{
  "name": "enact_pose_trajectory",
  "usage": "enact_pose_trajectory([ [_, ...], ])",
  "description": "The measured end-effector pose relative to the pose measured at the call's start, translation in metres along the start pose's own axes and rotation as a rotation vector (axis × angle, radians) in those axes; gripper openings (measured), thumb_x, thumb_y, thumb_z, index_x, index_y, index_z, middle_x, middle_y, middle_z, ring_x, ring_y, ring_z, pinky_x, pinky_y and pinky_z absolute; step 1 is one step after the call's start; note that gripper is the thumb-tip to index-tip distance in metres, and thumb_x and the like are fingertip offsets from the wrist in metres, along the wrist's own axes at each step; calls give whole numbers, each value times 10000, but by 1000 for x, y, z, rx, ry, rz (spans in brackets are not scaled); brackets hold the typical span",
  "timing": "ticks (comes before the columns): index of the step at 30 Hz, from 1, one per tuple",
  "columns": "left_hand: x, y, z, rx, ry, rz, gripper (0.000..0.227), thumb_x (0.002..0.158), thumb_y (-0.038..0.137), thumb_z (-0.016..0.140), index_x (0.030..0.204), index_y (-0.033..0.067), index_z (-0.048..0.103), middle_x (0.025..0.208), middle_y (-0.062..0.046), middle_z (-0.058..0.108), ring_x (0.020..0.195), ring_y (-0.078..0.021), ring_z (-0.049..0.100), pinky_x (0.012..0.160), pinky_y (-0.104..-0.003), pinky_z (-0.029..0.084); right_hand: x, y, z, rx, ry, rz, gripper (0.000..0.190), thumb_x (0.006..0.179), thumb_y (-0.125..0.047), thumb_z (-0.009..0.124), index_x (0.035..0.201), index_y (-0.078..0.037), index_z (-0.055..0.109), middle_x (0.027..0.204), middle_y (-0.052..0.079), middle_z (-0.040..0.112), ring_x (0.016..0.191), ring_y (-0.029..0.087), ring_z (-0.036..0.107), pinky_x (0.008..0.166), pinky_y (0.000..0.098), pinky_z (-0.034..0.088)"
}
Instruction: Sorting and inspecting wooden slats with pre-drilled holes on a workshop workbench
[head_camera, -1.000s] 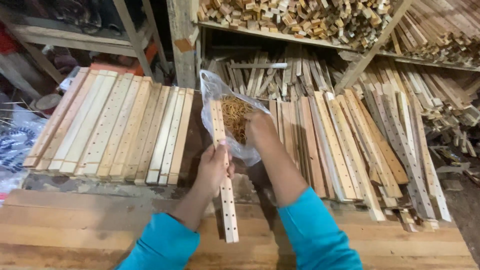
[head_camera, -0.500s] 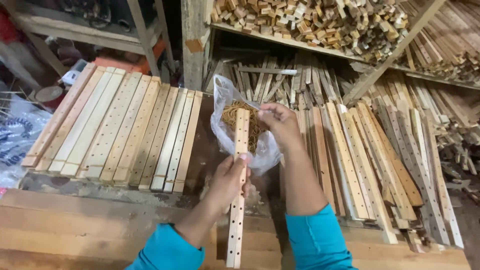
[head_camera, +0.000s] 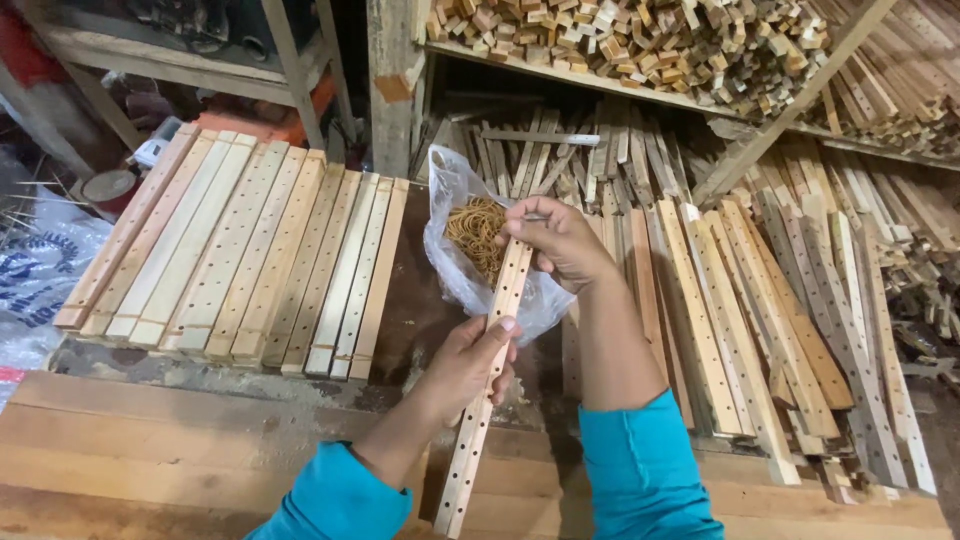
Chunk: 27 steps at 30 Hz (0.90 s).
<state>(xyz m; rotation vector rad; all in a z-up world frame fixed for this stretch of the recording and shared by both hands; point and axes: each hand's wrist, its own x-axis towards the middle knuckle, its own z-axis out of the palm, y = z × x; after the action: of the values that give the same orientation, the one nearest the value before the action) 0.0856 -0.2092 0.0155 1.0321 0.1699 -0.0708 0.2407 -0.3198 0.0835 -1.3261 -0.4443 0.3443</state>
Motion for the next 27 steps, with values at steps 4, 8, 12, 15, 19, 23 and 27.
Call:
enact_pose_trajectory([
  [4, 3, -3, 1, 42, 10, 35, 331, 1011, 260, 692, 919, -49, 618, 701, -112, 501, 395, -180, 542, 288, -297, 466, 23, 41, -16, -6, 31, -6, 85, 860, -59, 711, 920, -20, 664, 699, 141, 687, 457, 88, 615, 347, 178, 460],
  [8, 7, -10, -2, 53, 25, 15, 352, 1022, 276, 678, 883, -38, 597, 654, -101, 487, 396, -175, 529, 282, -292, 457, 16, 52, -23, -237, 74, -104, 137, 894, -136, 698, 996, -45, 691, 750, 93, 677, 622, 139, 652, 563, 230, 512],
  [12, 0, 9, -7, 42, 83, 45, 374, 1040, 279, 627, 837, -31, 573, 493, -91, 441, 330, -193, 476, 283, -300, 416, 6, 54, -43, -621, 238, -172, 401, 1004, -437, 696, 716, -159, 700, 518, -1, 524, 495, 101, 451, 511, 246, 350],
  [15, 7, 13, -6, -22, 122, 85, 337, 1030, 284, 650, 867, -5, 591, 556, -77, 457, 409, -171, 523, 344, -302, 471, -5, 31, -22, -132, 180, -154, 435, 1022, -424, 658, 671, -167, 643, 508, -18, 524, 474, 103, 464, 577, 250, 417],
  [19, -5, 35, 9, -25, 156, 120, 349, 1028, 286, 654, 852, -7, 579, 508, -84, 444, 390, -164, 495, 346, -283, 446, -14, 13, 8, 595, 78, -115, 499, 1048, -404, 602, 604, -180, 557, 493, -42, 523, 442, 107, 484, 676, 255, 518],
  [23, -3, 23, 5, -24, 147, 198, 356, 1038, 280, 649, 836, -4, 578, 466, -127, 455, 359, -202, 490, 349, -296, 413, -5, 27, 15, 1090, 280, -96, 247, 1004, -56, 551, 1230, -32, 454, 1152, 180, 627, 938, 229, 684, 806, 301, 626],
  [27, -3, 21, -5, 138, 130, 236, 361, 1057, 286, 602, 817, 16, 589, 451, -152, 514, 344, -238, 553, 367, -321, 464, -13, 12, 50, 434, 392, -141, 410, 941, 115, 613, 1349, 95, 569, 1322, 300, 640, 1127, 306, 714, 906, 241, 648],
])
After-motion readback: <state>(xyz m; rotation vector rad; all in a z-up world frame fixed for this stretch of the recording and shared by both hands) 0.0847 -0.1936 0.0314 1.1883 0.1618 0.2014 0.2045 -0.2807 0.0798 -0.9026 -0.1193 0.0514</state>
